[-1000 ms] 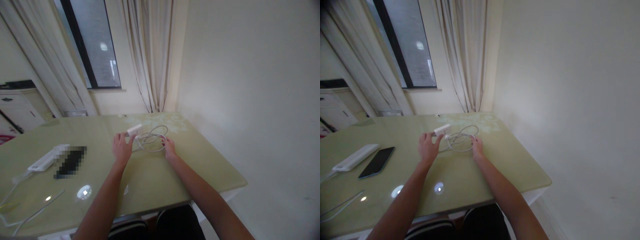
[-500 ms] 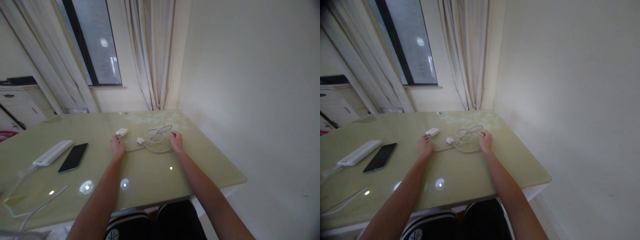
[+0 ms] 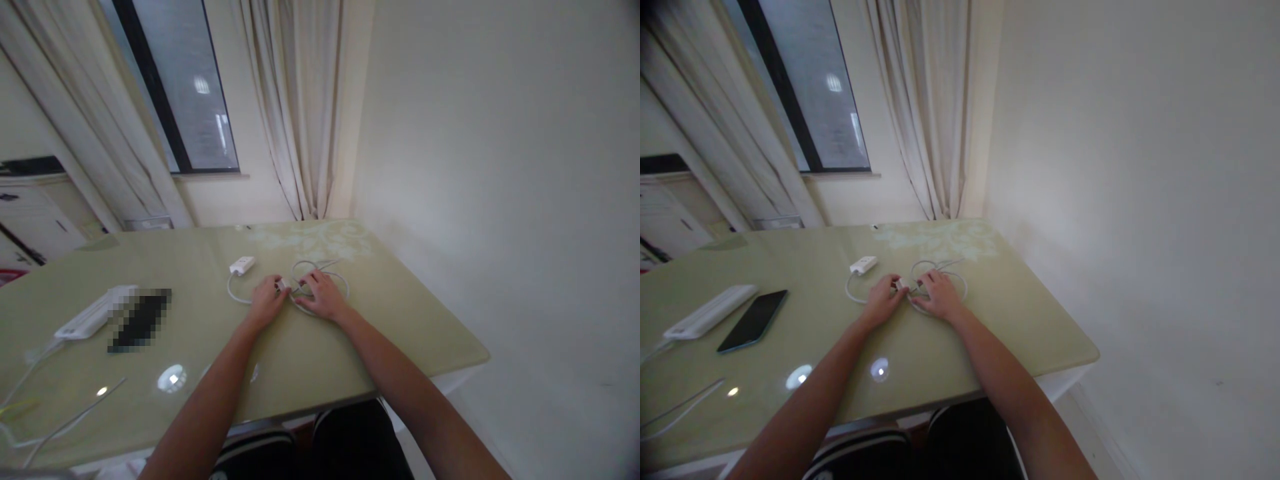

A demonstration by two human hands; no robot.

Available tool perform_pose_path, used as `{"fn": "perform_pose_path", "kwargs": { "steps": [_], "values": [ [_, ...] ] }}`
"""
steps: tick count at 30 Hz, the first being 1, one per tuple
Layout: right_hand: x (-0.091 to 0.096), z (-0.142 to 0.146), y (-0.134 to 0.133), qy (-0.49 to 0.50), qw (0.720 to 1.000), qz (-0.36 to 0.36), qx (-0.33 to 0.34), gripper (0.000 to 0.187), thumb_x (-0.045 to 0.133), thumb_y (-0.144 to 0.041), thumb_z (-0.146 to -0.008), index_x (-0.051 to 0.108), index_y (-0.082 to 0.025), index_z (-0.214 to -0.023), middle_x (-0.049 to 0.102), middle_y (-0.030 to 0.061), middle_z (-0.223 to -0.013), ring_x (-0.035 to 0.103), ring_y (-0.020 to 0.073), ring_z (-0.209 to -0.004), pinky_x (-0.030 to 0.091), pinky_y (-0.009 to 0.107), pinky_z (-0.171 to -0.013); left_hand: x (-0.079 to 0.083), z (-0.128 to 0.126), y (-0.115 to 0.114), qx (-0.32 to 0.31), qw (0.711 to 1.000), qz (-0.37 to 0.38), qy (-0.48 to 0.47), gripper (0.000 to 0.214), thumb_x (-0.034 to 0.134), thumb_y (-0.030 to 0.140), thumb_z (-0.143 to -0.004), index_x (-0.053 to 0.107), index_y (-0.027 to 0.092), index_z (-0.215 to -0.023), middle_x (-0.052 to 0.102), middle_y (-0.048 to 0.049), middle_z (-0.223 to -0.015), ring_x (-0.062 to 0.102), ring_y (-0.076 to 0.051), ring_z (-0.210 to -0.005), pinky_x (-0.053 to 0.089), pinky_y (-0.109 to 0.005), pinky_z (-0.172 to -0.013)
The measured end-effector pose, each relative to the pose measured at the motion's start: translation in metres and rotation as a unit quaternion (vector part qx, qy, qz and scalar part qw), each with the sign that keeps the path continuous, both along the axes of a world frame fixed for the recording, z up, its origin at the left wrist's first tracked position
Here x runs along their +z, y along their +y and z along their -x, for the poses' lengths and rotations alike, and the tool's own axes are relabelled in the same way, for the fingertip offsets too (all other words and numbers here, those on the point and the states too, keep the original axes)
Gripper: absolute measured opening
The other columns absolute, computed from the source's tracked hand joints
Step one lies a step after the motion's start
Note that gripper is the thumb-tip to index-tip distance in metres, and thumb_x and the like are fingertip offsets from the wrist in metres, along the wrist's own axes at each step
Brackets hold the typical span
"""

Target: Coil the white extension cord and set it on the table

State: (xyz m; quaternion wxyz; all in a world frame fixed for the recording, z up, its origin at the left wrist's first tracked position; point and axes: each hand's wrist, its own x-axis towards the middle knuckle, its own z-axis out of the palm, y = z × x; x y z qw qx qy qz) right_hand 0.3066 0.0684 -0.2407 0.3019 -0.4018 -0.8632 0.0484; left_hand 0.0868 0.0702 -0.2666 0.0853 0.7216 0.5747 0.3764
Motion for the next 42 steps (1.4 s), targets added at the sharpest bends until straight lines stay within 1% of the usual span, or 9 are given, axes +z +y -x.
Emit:
{"fn": "perform_pose_path", "kwargs": {
  "steps": [9, 17, 20, 23, 26, 29, 36, 39, 42],
  "values": [
    [0.007, -0.018, 0.013, 0.144, 0.983, -0.026, -0.109, 0.033, 0.052, -0.046, -0.103, 0.067, -0.020, -0.116, 0.063, 0.0117, -0.115, 0.060, 0.0253, -0.110, 0.046, 0.039, -0.099, 0.018, 0.003, -0.005, 0.003, 0.970, -0.144, -0.197, 0.041, 0.061, 0.045, -0.095, 0.059, 0.019, -0.127, 0.058, -0.0125, -0.121, 0.066, -0.022, -0.100, 0.060, -0.042, -0.089],
    [0.009, -0.003, -0.004, -0.019, 0.988, 0.004, 0.156, 0.030, 0.073, -0.048, -0.090, 0.066, -0.019, -0.089, 0.066, 0.0031, -0.084, 0.058, 0.0159, -0.076, 0.041, 0.026, -0.071, 0.039, -0.022, -0.024, 0.039, 0.941, -0.207, -0.266, 0.041, 0.072, 0.045, -0.089, 0.065, 0.018, -0.119, 0.060, -0.0112, -0.118, 0.066, -0.019, -0.096, 0.062, -0.030, -0.074],
    [0.008, 0.011, -0.009, 0.007, 0.993, -0.061, 0.098, 0.029, 0.058, -0.036, -0.100, 0.060, -0.019, -0.076, 0.062, 0.0030, -0.075, 0.054, 0.0156, -0.071, 0.037, 0.028, -0.069, 0.038, -0.024, -0.024, 0.037, 0.933, -0.230, -0.273, 0.043, 0.058, 0.044, -0.099, 0.056, 0.019, -0.134, 0.058, -0.0147, -0.129, 0.067, -0.020, -0.102, 0.061, -0.030, -0.075],
    [0.015, 0.003, -0.008, 0.166, 0.981, -0.104, 0.002, 0.036, 0.052, -0.039, -0.103, 0.058, -0.020, -0.074, 0.057, 0.0013, -0.070, 0.050, 0.0145, -0.068, 0.037, 0.028, -0.068, 0.028, -0.025, -0.021, 0.020, 0.947, -0.215, -0.236, 0.046, 0.040, 0.036, -0.106, 0.041, 0.021, -0.149, 0.056, -0.0177, -0.139, 0.068, -0.021, -0.106, 0.060, -0.033, -0.078],
    [0.027, -0.020, -0.003, 0.330, 0.930, -0.136, -0.089, 0.034, 0.058, -0.042, -0.099, 0.059, -0.020, -0.074, 0.050, -0.0023, -0.065, 0.043, 0.0121, -0.061, 0.034, 0.026, -0.061, 0.014, -0.034, -0.023, -0.072, 0.986, -0.148, -0.016, 0.042, 0.043, 0.029, -0.104, 0.049, 0.023, -0.145, 0.064, -0.0147, -0.137, 0.063, -0.025, -0.122, 0.053, -0.045, -0.099],
    [0.036, -0.047, 0.008, 0.477, 0.850, -0.143, -0.171, 0.037, 0.063, -0.047, -0.093, 0.053, -0.021, -0.069, 0.039, -0.0060, -0.059, 0.035, 0.0102, -0.055, 0.029, 0.025, -0.054, 0.008, -0.047, -0.031, -0.120, 0.973, -0.082, 0.180, 0.045, 0.052, 0.032, -0.100, 0.053, 0.026, -0.144, 0.061, -0.0122, -0.144, 0.049, -0.030, -0.139, 0.035, -0.055, -0.115],
    [0.025, -0.089, 0.043, 0.764, 0.617, 0.074, -0.172, 0.050, 0.055, -0.054, -0.087, 0.027, -0.025, -0.058, 0.029, -0.0088, -0.047, 0.022, 0.0075, -0.039, 0.016, 0.024, -0.038, 0.021, -0.056, -0.037, -0.040, 0.958, -0.048, 0.280, 0.058, 0.058, 0.044, -0.097, 0.048, 0.023, -0.150, 0.058, -0.0146, -0.142, 0.052, -0.032, -0.128, 0.039, -0.051, -0.105],
    [0.017, -0.093, 0.047, 0.785, 0.584, 0.109, -0.175, 0.050, 0.055, -0.051, -0.086, 0.024, -0.025, -0.058, 0.030, -0.0091, -0.045, 0.022, 0.0069, -0.037, 0.018, 0.022, -0.037, 0.024, -0.056, -0.031, -0.030, 0.955, -0.055, 0.291, 0.054, 0.058, 0.044, -0.097, 0.051, 0.023, -0.147, 0.058, -0.0144, -0.141, 0.052, -0.032, -0.125, 0.041, -0.047, -0.101],
    [0.015, -0.089, 0.045, 0.766, 0.617, 0.105, -0.145, 0.049, 0.058, -0.053, -0.082, 0.028, -0.024, -0.057, 0.033, -0.0083, -0.046, 0.024, 0.0063, -0.038, 0.017, 0.021, -0.037, 0.024, -0.054, -0.025, -0.029, 0.953, -0.059, 0.296, 0.041, 0.062, 0.038, -0.096, 0.061, 0.024, -0.134, 0.063, -0.0125, -0.132, 0.055, -0.031, -0.121, 0.042, -0.045, -0.097]
  ]
}}
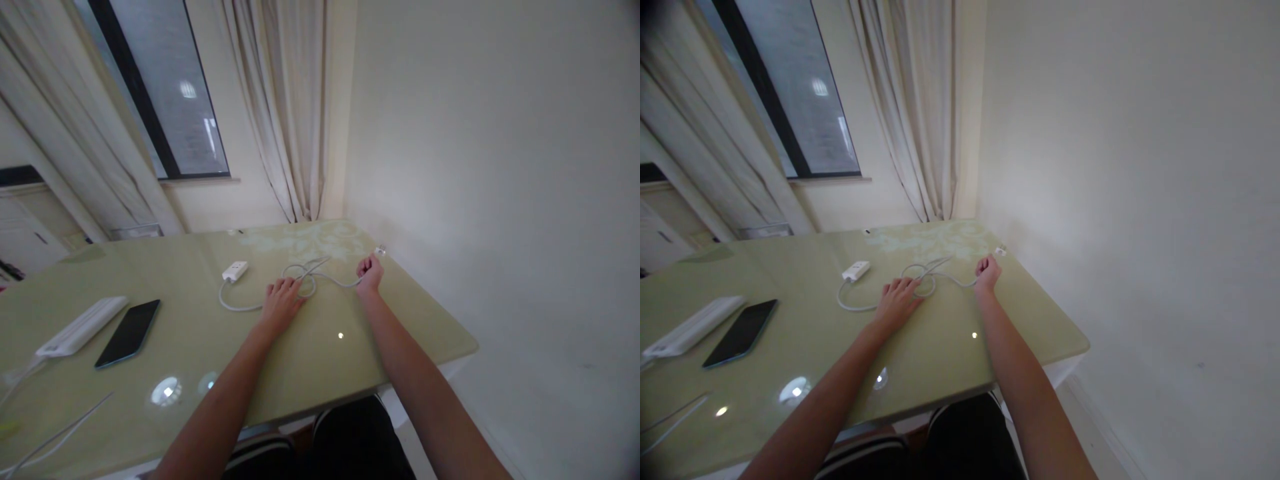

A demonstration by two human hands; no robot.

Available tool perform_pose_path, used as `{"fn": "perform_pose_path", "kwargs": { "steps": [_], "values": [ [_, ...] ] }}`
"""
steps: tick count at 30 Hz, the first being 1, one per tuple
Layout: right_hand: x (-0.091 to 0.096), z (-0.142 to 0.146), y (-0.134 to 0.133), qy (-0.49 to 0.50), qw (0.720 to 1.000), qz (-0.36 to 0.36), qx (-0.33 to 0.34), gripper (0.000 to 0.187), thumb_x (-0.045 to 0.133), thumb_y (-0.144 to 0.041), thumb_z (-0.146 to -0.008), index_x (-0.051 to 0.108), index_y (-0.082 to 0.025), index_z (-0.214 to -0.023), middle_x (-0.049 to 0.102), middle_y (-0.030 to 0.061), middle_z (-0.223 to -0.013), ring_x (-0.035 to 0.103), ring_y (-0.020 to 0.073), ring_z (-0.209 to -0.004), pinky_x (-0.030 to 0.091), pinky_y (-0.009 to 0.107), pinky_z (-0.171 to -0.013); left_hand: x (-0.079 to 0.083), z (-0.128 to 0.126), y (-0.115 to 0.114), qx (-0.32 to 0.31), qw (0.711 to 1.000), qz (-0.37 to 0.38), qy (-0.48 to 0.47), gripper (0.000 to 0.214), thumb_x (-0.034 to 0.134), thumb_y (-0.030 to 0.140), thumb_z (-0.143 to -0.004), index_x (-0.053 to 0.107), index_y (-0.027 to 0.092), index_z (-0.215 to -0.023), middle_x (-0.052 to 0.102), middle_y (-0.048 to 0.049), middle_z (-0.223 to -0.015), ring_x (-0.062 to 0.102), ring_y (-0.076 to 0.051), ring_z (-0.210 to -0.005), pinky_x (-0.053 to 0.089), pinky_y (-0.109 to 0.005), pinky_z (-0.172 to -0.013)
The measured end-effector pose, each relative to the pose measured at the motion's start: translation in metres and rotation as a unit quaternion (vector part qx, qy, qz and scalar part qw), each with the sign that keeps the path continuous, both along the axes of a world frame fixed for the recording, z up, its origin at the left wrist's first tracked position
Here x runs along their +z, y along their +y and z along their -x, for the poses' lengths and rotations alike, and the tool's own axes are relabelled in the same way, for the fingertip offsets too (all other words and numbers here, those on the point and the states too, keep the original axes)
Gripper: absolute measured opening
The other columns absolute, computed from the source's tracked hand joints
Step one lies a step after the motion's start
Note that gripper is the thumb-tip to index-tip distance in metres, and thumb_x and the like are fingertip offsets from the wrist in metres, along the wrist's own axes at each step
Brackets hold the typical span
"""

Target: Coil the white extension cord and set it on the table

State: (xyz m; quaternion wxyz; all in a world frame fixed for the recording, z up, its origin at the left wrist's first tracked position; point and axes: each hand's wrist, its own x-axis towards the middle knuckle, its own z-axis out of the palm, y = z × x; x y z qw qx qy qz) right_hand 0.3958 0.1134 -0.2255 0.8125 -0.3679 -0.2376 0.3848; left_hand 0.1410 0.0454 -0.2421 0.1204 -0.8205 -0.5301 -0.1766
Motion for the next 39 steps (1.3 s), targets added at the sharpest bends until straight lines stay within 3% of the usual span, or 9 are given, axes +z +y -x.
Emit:
{"fn": "perform_pose_path", "kwargs": {
  "steps": [6, 12, 18, 23, 28, 31, 35, 37, 39],
  "values": [
    [0.002, 0.012, -0.008, -0.030, 0.989, -0.071, 0.129, 0.047, 0.052, -0.062, -0.079, 0.034, -0.024, -0.058, 0.035, -0.0067, -0.050, 0.029, 0.0076, -0.040, 0.024, 0.022, -0.038, -0.006, 0.023, 0.012, -0.024, 0.997, -0.040, -0.065, 0.014, 0.060, 0.033, -0.097, 0.070, 0.025, -0.102, 0.069, -0.0111, -0.115, 0.057, -0.031, -0.109, 0.045, -0.045, -0.091],
    [0.003, 0.019, -0.010, -0.053, 0.977, -0.048, 0.200, 0.046, 0.069, -0.053, -0.072, 0.038, -0.023, -0.057, 0.039, -0.0065, -0.051, 0.029, 0.0069, -0.042, 0.023, 0.021, -0.038, -0.012, 0.053, 0.023, 0.007, 0.966, -0.064, -0.252, 0.033, 0.040, 0.036, -0.103, 0.061, 0.022, -0.082, 0.065, -0.0089, -0.088, 0.055, -0.025, -0.085, 0.044, -0.040, -0.085],
    [-0.004, 0.047, -0.017, -0.206, 0.950, -0.048, 0.230, 0.041, 0.071, -0.057, -0.082, 0.064, -0.019, -0.069, 0.063, -0.0011, -0.066, 0.050, 0.0069, -0.045, 0.038, 0.020, -0.042, -0.009, 0.057, 0.025, 0.051, 0.902, -0.078, -0.421, 0.047, 0.031, 0.052, -0.103, 0.054, 0.024, -0.073, 0.061, -0.0050, -0.071, 0.054, -0.024, -0.071, 0.043, -0.037, -0.070],
    [0.001, 0.050, -0.016, -0.073, 0.975, -0.058, 0.202, 0.033, 0.083, -0.048, -0.072, 0.068, -0.020, -0.082, 0.073, 0.0015, -0.087, 0.064, 0.0094, -0.064, 0.055, 0.022, -0.063, -0.005, 0.063, 0.025, 0.055, 0.824, -0.044, -0.562, 0.057, 0.035, 0.071, -0.096, 0.054, 0.023, -0.073, 0.064, -0.0047, -0.073, 0.059, -0.021, -0.072, 0.047, -0.034, -0.068],
    [0.004, 0.038, -0.012, -0.053, 0.978, -0.033, 0.200, 0.034, 0.082, -0.050, -0.075, 0.070, -0.022, -0.091, 0.077, 0.0024, -0.097, 0.069, 0.0112, -0.076, 0.057, 0.022, -0.069, -0.006, 0.067, 0.027, -0.002, 0.748, 0.083, -0.658, 0.060, 0.046, 0.079, -0.088, 0.051, 0.021, -0.071, 0.063, -0.0041, -0.072, 0.059, -0.017, -0.065, 0.047, -0.029, -0.061],
    [0.003, 0.037, -0.013, -0.063, 0.974, -0.016, 0.219, 0.042, 0.081, -0.059, -0.074, 0.069, -0.021, -0.089, 0.076, 0.0032, -0.084, 0.071, 0.0150, -0.078, 0.058, 0.025, -0.068, -0.007, 0.063, 0.026, 0.004, 0.768, 0.111, -0.631, 0.058, 0.046, 0.075, -0.090, 0.058, 0.019, -0.076, 0.063, -0.0045, -0.070, 0.057, -0.016, -0.060, 0.046, -0.028, -0.056],
    [0.003, 0.040, -0.016, -0.083, 0.969, -0.011, 0.232, 0.047, 0.083, -0.061, -0.071, 0.069, -0.020, -0.088, 0.075, 0.0032, -0.080, 0.072, 0.0152, -0.073, 0.058, 0.024, -0.064, -0.004, 0.056, 0.019, 0.061, 0.870, -0.051, -0.486, 0.042, 0.047, 0.055, -0.097, 0.067, 0.018, -0.106, 0.071, -0.0113, -0.096, 0.065, -0.024, -0.080, 0.053, -0.038, -0.072],
    [0.004, 0.040, -0.017, -0.084, 0.969, -0.015, 0.231, 0.047, 0.086, -0.059, -0.068, 0.069, -0.019, -0.086, 0.074, 0.0022, -0.080, 0.072, 0.0138, -0.072, 0.057, 0.022, -0.062, -0.002, 0.053, 0.013, 0.035, 0.920, -0.121, -0.370, 0.034, 0.048, 0.044, -0.100, 0.068, 0.020, -0.113, 0.071, -0.0132, -0.108, 0.064, -0.027, -0.099, 0.051, -0.044, -0.090],
    [0.005, 0.040, -0.018, -0.077, 0.970, -0.016, 0.232, 0.046, 0.087, -0.057, -0.067, 0.068, -0.019, -0.084, 0.073, 0.0013, -0.080, 0.071, 0.0127, -0.072, 0.057, 0.020, -0.060, -0.001, 0.048, 0.007, -0.022, 0.959, -0.115, -0.259, 0.031, 0.050, 0.039, -0.100, 0.070, 0.022, -0.118, 0.071, -0.0131, -0.117, 0.061, -0.030, -0.112, 0.047, -0.047, -0.100]
  ]
}}
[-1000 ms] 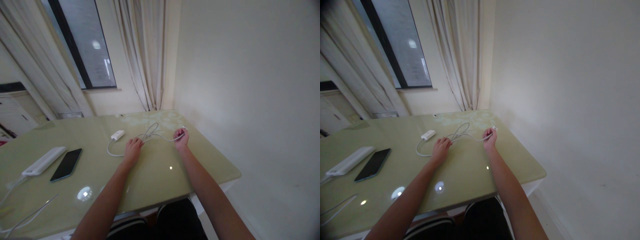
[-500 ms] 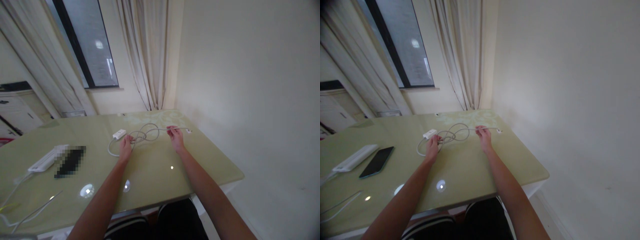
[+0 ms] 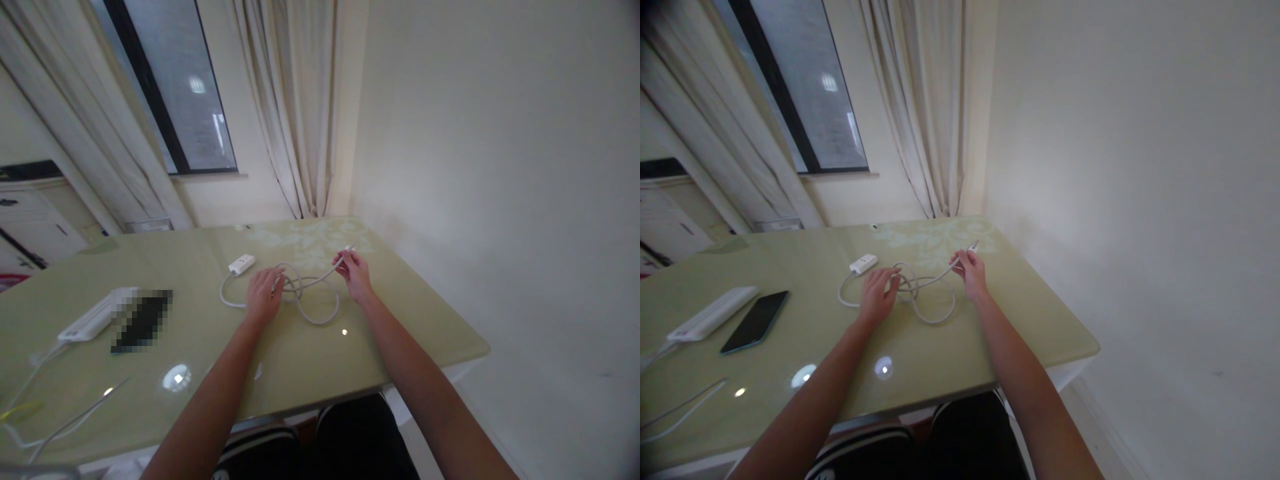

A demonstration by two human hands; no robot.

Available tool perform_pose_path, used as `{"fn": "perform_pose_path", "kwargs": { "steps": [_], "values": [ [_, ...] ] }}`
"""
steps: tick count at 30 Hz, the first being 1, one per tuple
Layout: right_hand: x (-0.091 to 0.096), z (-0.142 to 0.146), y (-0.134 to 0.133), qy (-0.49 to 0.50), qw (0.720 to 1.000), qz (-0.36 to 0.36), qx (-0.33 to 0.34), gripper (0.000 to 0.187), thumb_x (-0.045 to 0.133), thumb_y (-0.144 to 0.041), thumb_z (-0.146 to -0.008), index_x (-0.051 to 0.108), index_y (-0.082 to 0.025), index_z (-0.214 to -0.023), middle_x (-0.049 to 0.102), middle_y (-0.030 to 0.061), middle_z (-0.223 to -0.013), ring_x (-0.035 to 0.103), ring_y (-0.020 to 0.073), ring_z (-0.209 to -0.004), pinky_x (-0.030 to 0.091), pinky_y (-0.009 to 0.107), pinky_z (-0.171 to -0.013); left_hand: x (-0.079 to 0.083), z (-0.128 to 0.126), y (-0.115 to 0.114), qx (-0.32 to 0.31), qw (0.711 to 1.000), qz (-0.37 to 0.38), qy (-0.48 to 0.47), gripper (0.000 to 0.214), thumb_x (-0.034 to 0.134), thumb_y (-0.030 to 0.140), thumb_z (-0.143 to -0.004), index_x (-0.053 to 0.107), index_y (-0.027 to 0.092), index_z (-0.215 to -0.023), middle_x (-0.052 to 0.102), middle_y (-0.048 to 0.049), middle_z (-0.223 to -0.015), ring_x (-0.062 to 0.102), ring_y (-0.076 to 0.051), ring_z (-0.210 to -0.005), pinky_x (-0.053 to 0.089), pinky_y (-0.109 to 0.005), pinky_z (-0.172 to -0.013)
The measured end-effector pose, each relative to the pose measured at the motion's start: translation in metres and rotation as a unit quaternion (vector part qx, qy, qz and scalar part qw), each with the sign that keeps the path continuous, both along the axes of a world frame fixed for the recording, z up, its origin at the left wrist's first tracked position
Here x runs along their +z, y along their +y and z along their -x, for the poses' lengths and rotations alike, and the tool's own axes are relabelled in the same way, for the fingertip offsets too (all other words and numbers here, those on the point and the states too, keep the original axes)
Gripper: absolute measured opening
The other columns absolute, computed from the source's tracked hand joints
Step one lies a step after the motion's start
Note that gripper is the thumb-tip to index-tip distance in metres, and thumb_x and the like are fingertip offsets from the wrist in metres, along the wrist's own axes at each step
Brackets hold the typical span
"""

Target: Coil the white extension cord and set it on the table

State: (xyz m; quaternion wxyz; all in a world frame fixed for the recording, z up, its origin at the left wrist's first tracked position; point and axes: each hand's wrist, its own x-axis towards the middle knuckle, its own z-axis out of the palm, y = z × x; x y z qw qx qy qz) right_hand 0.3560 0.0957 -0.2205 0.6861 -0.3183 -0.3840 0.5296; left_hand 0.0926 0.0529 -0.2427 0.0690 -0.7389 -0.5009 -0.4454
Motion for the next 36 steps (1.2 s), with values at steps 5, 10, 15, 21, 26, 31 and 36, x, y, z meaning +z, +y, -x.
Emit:
{"fn": "perform_pose_path", "kwargs": {
  "steps": [5, 10, 15, 21, 26, 31, 36],
  "values": [
    [0.000, -0.001, 0.001, 0.058, 0.998, 0.022, -0.001, 0.041, 0.092, -0.046, -0.063, 0.065, -0.021, -0.081, 0.073, -0.0011, -0.078, 0.070, 0.0121, -0.072, 0.060, 0.021, -0.063, -0.003, -0.009, -0.006, -0.066, 0.982, 0.047, 0.170, 0.030, 0.054, 0.037, -0.100, 0.071, 0.029, -0.124, 0.063, -0.0096, -0.141, 0.055, -0.032, -0.129, 0.041, -0.051, -0.108],
    [-0.001, 0.006, -0.001, 0.047, 0.999, 0.016, -0.001, 0.039, 0.091, -0.044, -0.066, 0.062, -0.021, -0.080, 0.071, -0.0011, -0.079, 0.071, 0.0132, -0.075, 0.061, 0.022, -0.065, -0.001, -0.012, -0.006, -0.136, 0.973, 0.058, 0.175, 0.025, 0.052, 0.029, -0.101, 0.072, 0.027, -0.117, 0.070, -0.0083, -0.130, 0.053, -0.025, -0.134, 0.038, -0.047, -0.114],
    [-0.003, 0.013, -0.004, -0.002, 0.998, -0.020, -0.052, 0.040, 0.088, -0.047, -0.070, 0.059, -0.020, -0.079, 0.066, -0.0018, -0.081, 0.072, 0.0141, -0.077, 0.063, 0.025, -0.065, 0.002, -0.018, -0.010, -0.139, 0.973, 0.041, 0.179, 0.020, 0.052, 0.025, -0.101, 0.070, 0.025, -0.110, 0.073, -0.0076, -0.122, 0.057, -0.023, -0.129, 0.032, -0.047, -0.117],
    [-0.009, 0.029, -0.013, -0.101, 0.994, -0.042, 0.000, 0.039, 0.086, -0.050, -0.070, 0.063, -0.020, -0.081, 0.066, -0.0017, -0.080, 0.072, 0.0161, -0.075, 0.063, 0.030, -0.069, 0.002, -0.026, -0.014, -0.134, 0.978, 0.032, 0.155, 0.024, 0.056, 0.033, -0.100, 0.066, 0.021, -0.118, 0.072, -0.0110, -0.122, 0.061, -0.026, -0.120, 0.038, -0.046, -0.111],
    [-0.020, 0.052, -0.022, -0.265, 0.955, -0.082, 0.103, 0.036, 0.086, -0.049, -0.068, 0.070, -0.018, -0.073, 0.068, 0.0004, -0.073, 0.064, 0.0144, -0.071, 0.053, 0.026, -0.068, 0.002, -0.026, -0.013, -0.137, 0.987, 0.025, 0.078, 0.029, 0.042, 0.028, -0.105, 0.068, 0.021, -0.115, 0.073, -0.0112, -0.118, 0.063, -0.025, -0.113, 0.045, -0.043, -0.104],
    [-0.018, 0.055, -0.020, -0.173, 0.978, -0.028, 0.110, 0.038, 0.085, -0.052, -0.070, 0.068, -0.019, -0.075, 0.064, -0.0030, -0.066, 0.052, 0.0093, -0.057, 0.043, 0.021, -0.054, 0.003, -0.029, -0.013, -0.133, 0.988, 0.079, 0.016, 0.027, 0.044, 0.034, -0.104, 0.068, 0.021, -0.106, 0.073, -0.0095, -0.098, 0.065, -0.025, -0.097, 0.050, -0.040, -0.091],
    [0.000, 0.020, -0.002, 0.125, 0.985, 0.114, 0.021, 0.037, 0.081, -0.052, -0.077, 0.061, -0.020, -0.074, 0.062, -0.0031, -0.061, 0.045, 0.0062, -0.043, 0.039, 0.019, -0.040, 0.003, -0.030, -0.007, -0.113, 0.982, 0.120, -0.096, 0.031, 0.045, 0.040, -0.102, 0.069, 0.021, -0.095, 0.070, -0.0053, -0.083, 0.064, -0.021, -0.081, 0.051, -0.033, -0.078]
  ]
}}
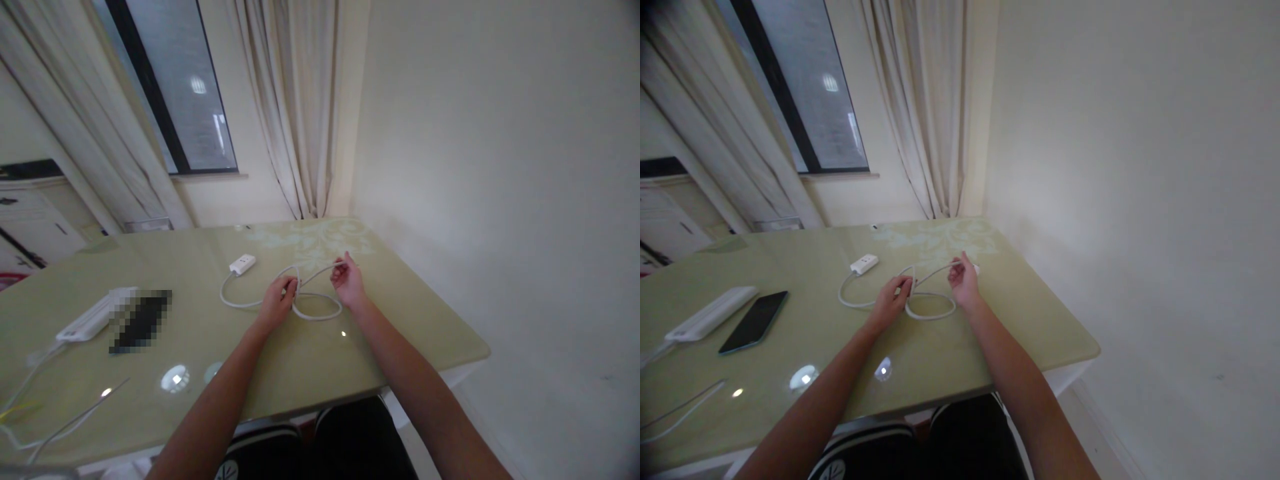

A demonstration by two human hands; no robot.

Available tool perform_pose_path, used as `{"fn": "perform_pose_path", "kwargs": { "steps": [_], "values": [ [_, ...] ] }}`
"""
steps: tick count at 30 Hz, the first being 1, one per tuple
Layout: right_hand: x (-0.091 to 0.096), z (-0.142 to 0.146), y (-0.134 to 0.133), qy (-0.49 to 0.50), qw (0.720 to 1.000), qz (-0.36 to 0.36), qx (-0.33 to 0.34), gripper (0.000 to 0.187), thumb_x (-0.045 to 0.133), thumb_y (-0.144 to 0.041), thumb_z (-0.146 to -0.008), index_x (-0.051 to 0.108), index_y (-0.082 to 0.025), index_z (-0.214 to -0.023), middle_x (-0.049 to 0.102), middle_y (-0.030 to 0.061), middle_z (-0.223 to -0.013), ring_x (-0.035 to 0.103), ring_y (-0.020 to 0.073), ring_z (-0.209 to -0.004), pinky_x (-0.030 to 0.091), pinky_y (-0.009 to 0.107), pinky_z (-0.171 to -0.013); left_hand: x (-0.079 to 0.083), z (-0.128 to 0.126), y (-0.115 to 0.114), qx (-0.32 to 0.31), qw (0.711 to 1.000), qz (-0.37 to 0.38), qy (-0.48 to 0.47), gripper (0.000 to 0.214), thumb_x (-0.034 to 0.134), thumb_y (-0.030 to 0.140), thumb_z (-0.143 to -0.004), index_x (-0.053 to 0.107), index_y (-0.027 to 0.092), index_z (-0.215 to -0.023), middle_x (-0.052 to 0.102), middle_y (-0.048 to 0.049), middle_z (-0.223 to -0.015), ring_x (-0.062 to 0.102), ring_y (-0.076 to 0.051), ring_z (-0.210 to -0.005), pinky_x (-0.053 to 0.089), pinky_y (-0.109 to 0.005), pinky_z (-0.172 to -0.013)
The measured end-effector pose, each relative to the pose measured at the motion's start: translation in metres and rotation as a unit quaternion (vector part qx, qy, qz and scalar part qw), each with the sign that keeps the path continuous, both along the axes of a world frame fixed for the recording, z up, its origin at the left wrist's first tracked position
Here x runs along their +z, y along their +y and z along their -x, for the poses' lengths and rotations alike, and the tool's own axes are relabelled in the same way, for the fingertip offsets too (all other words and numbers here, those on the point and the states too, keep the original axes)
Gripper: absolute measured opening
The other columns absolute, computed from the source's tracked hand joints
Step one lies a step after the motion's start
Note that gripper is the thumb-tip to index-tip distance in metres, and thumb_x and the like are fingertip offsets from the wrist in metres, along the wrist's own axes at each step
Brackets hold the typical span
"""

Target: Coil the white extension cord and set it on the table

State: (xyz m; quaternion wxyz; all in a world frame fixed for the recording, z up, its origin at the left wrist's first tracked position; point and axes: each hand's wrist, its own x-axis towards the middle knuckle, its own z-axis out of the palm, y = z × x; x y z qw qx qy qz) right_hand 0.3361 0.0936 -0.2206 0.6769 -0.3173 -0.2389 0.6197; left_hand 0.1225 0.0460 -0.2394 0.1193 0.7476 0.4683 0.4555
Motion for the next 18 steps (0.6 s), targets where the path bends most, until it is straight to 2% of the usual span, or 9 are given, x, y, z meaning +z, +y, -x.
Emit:
{"fn": "perform_pose_path", "kwargs": {
  "steps": [2, 4, 6, 9, 11, 13, 15, 18],
  "values": [
    [0.007, -0.017, 0.005, 0.053, 0.997, 0.009, -0.057, 0.032, 0.082, -0.042, -0.078, 0.059, -0.021, -0.073, 0.061, -0.0051, -0.059, 0.044, 0.0051, -0.042, 0.040, 0.017, -0.040, 0.000, 0.002, 0.002, 0.002, 1.000, 0.010, -0.003, 0.033, 0.045, 0.041, -0.102, 0.070, 0.021, -0.094, 0.071, -0.0054, -0.084, 0.064, -0.020, -0.081, 0.050, -0.033, -0.077],
    [0.011, -0.026, 0.007, 0.064, 0.992, -0.018, -0.108, 0.029, 0.084, -0.034, -0.077, 0.058, -0.021, -0.073, 0.061, -0.0068, -0.060, 0.047, 0.0040, -0.044, 0.043, 0.015, -0.042, 0.000, 0.004, 0.001, 0.005, 1.000, 0.005, 0.018, 0.033, 0.046, 0.040, -0.102, 0.071, 0.020, -0.094, 0.072, -0.0058, -0.083, 0.064, -0.021, -0.082, 0.049, -0.034, -0.080],
    [0.011, -0.025, 0.005, 0.034, 0.992, -0.059, -0.110, 0.028, 0.086, -0.032, -0.074, 0.061, -0.020, -0.074, 0.064, -0.0063, -0.065, 0.052, 0.0040, -0.049, 0.047, 0.014, -0.048, -0.001, 0.004, -0.001, 0.009, 0.999, -0.014, 0.044, 0.032, 0.045, 0.038, -0.102, 0.071, 0.020, -0.096, 0.073, -0.0070, -0.086, 0.065, -0.022, -0.086, 0.048, -0.036, -0.085],
    [0.003, -0.005, -0.006, -0.107, 0.988, -0.110, -0.002, 0.034, 0.089, -0.043, -0.069, 0.067, -0.018, -0.074, 0.067, -0.0022, -0.071, 0.058, 0.0072, -0.057, 0.051, 0.019, -0.055, -0.002, 0.000, -0.007, 0.005, 0.997, -0.027, 0.074, 0.034, 0.043, 0.038, -0.103, 0.071, 0.020, -0.098, 0.074, -0.0090, -0.092, 0.065, -0.025, -0.092, 0.048, -0.039, -0.090],
    [-0.004, 0.013, -0.014, -0.224, 0.960, -0.145, 0.089, 0.038, 0.088, -0.051, -0.068, 0.069, -0.017, -0.071, 0.067, -0.0001, -0.068, 0.059, 0.0096, -0.058, 0.050, 0.022, -0.056, -0.001, -0.004, -0.011, 0.002, 0.997, -0.015, 0.074, 0.034, 0.041, 0.037, -0.103, 0.070, 0.020, -0.102, 0.075, -0.0098, -0.096, 0.066, -0.025, -0.095, 0.049, -0.039, -0.091],
    [-0.010, 0.027, -0.020, -0.293, 0.930, -0.174, 0.137, 0.041, 0.084, -0.055, -0.072, 0.071, -0.016, -0.070, 0.065, 0.0001, -0.065, 0.057, 0.0103, -0.059, 0.047, 0.023, -0.057, 0.002, -0.007, -0.013, 0.005, 0.998, 0.001, 0.061, 0.033, 0.040, 0.035, -0.104, 0.069, 0.021, -0.108, 0.075, -0.0099, -0.100, 0.067, -0.025, -0.097, 0.049, -0.039, -0.091],
    [-0.014, 0.033, -0.021, -0.303, 0.926, -0.168, 0.148, 0.042, 0.080, -0.057, -0.075, 0.072, -0.016, -0.072, 0.062, -0.0005, -0.063, 0.055, 0.0095, -0.058, 0.044, 0.023, -0.056, 0.004, -0.009, -0.015, 0.013, 0.999, 0.018, 0.041, 0.034, 0.039, 0.035, -0.104, 0.068, 0.021, -0.113, 0.076, -0.0094, -0.102, 0.068, -0.024, -0.096, 0.050, -0.038, -0.089],
    [-0.015, 0.031, -0.015, -0.251, 0.951, -0.079, 0.160, 0.043, 0.082, -0.058, -0.073, 0.072, -0.016, -0.079, 0.066, 0.0005, -0.073, 0.055, 0.0078, -0.058, 0.044, 0.021, -0.055, 0.007, -0.007, -0.015, 0.029, 0.999, 0.031, 0.012, 0.036, 0.038, 0.038, -0.105, 0.067, 0.020, -0.115, 0.076, -0.0083, -0.097, 0.068, -0.022, -0.087, 0.051, -0.035, -0.081]
  ]
}}
